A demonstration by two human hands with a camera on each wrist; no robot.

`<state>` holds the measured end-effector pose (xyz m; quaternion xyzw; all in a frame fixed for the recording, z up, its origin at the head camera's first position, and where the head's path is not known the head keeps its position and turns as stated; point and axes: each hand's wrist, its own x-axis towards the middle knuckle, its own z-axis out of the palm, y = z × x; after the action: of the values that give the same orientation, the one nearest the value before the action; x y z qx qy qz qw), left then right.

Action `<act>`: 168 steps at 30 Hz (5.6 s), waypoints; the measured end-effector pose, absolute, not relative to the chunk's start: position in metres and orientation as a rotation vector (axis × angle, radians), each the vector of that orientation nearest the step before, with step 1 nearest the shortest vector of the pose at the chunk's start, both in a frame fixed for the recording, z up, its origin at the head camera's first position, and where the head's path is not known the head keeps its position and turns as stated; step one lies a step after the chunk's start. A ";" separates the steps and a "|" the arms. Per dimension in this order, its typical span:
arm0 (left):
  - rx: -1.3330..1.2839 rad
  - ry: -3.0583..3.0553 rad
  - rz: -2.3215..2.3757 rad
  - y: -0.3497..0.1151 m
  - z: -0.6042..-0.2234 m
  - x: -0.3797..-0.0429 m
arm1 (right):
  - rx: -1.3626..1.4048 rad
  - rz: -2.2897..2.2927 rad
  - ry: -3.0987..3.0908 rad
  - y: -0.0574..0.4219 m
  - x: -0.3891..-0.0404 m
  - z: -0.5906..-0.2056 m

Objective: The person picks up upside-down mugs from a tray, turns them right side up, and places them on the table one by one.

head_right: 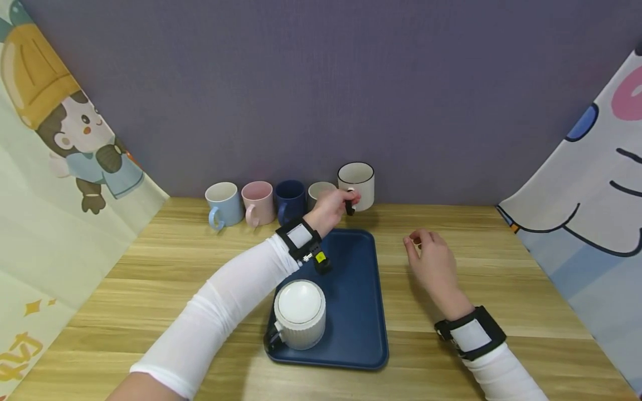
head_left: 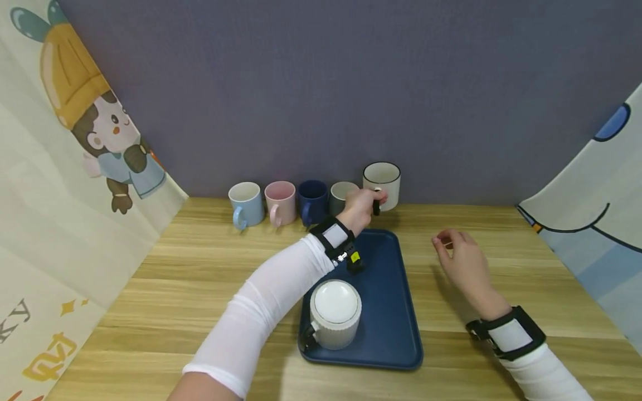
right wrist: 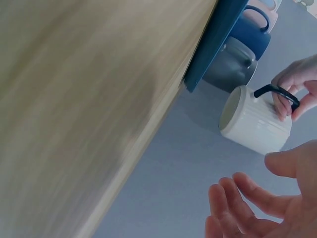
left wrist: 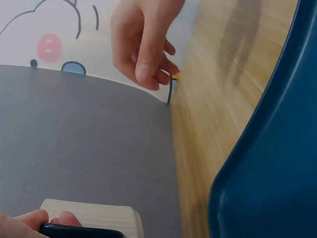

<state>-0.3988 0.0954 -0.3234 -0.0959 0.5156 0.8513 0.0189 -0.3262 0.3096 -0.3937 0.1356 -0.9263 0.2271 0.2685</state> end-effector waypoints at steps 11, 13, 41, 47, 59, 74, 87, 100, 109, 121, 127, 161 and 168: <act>-0.350 1.637 2.545 0.096 -0.334 -0.410 | 0.287 0.588 -2.485 0.329 -0.327 -0.394; -0.362 1.643 2.527 0.096 -0.337 -0.412 | 0.280 0.581 -2.490 0.331 -0.327 -0.393; -0.411 1.638 2.497 0.102 -0.357 -0.416 | 0.212 0.540 -2.484 0.345 -0.319 -0.384; -0.384 1.660 2.472 0.102 -0.361 -0.416 | 0.205 0.535 -2.488 0.349 -0.320 -0.386; -0.401 1.777 2.451 0.103 -0.362 -0.414 | 0.152 0.551 -2.488 0.370 -0.322 -0.385; -0.358 2.044 2.285 0.103 -0.371 -0.411 | 0.096 0.495 -2.473 0.388 -0.324 -0.387; -0.247 2.058 2.141 0.090 -0.364 -0.405 | 0.106 0.473 -2.461 0.388 -0.325 -0.388; -0.024 2.078 1.973 0.050 -0.331 -0.389 | 0.119 0.494 -2.504 0.382 -0.324 -0.385; 0.066 2.225 2.096 0.019 -0.323 -0.372 | 0.150 0.509 -2.498 0.374 -0.326 -0.386; 0.031 2.215 2.222 -0.010 -0.334 -0.348 | 0.226 0.519 -2.472 0.354 -0.331 -0.388; -0.030 2.177 2.273 -0.017 -0.339 -0.345 | 0.236 0.518 -2.464 0.348 -0.331 -0.387; 0.123 2.199 2.154 -0.052 -0.367 -0.288 | 0.392 0.574 -2.450 0.304 -0.336 -0.390; 0.239 2.210 2.083 -0.061 -0.371 -0.272 | 0.410 0.581 -2.429 0.297 -0.334 -0.392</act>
<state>-0.2723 -0.0610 -0.3712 0.0782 0.7246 0.6831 0.0476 -0.3344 0.2966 -0.3920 0.1545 -0.9154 0.2189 0.3005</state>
